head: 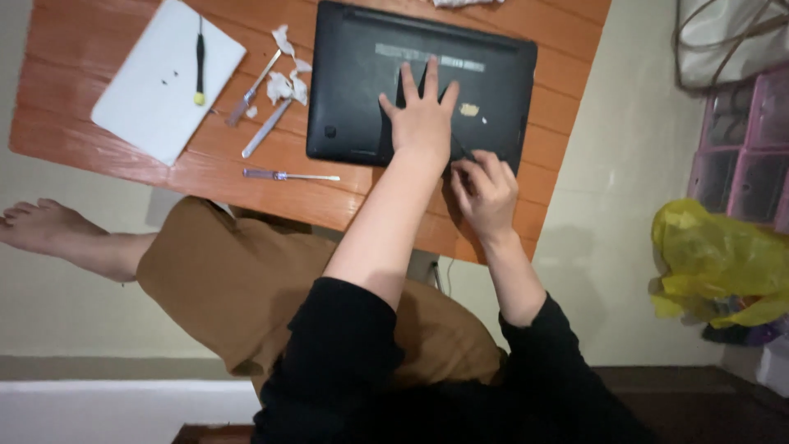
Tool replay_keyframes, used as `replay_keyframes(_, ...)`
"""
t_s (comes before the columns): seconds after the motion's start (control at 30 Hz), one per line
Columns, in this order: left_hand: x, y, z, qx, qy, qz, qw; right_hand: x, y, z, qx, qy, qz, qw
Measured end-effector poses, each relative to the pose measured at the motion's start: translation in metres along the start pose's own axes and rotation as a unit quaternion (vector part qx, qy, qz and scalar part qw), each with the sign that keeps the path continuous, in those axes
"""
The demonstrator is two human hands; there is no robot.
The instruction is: The person is using a screwdriver to work on the bottom panel of a laptop, likely finalizing assembly or disassembly.
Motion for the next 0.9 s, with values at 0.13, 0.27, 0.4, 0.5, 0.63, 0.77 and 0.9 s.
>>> replay_keyframes(0.13,0.008,0.000,-0.002,-0.007,0.036,-0.011,0.999,0.004,0.004,0.002,-0.001,-0.021,0.014,1.000)
replay_keyframes(0.27,0.007,0.000,-0.003,-0.001,0.038,-0.021,0.999,0.001,-0.003,-0.003,-0.026,-0.002,0.019,0.999)
replay_keyframes(0.4,0.003,0.000,-0.003,0.000,0.026,-0.019,0.999,-0.001,-0.006,-0.006,-0.039,0.005,0.035,0.999)
replay_keyframes(0.5,0.003,0.000,-0.002,0.001,0.036,-0.020,0.999,-0.002,-0.007,-0.005,-0.036,0.005,0.035,0.999)
replay_keyframes(0.63,0.001,0.000,-0.001,0.008,0.032,-0.027,0.999,-0.002,-0.004,-0.004,-0.026,-0.001,0.016,1.000)
replay_keyframes(0.77,-0.002,-0.001,-0.001,0.007,0.019,-0.028,0.999,0.000,-0.001,-0.004,-0.016,-0.002,0.003,1.000)
replay_keyframes(0.9,-0.003,-0.001,0.000,0.007,0.009,-0.021,1.000,0.001,0.000,-0.003,-0.003,-0.012,-0.009,1.000)
Point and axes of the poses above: each hand's wrist, its own z-axis away from the middle knuckle, its own x-axis out of the palm, y = z × x, the point moved 4 cm from there along -z, towards the middle knuckle
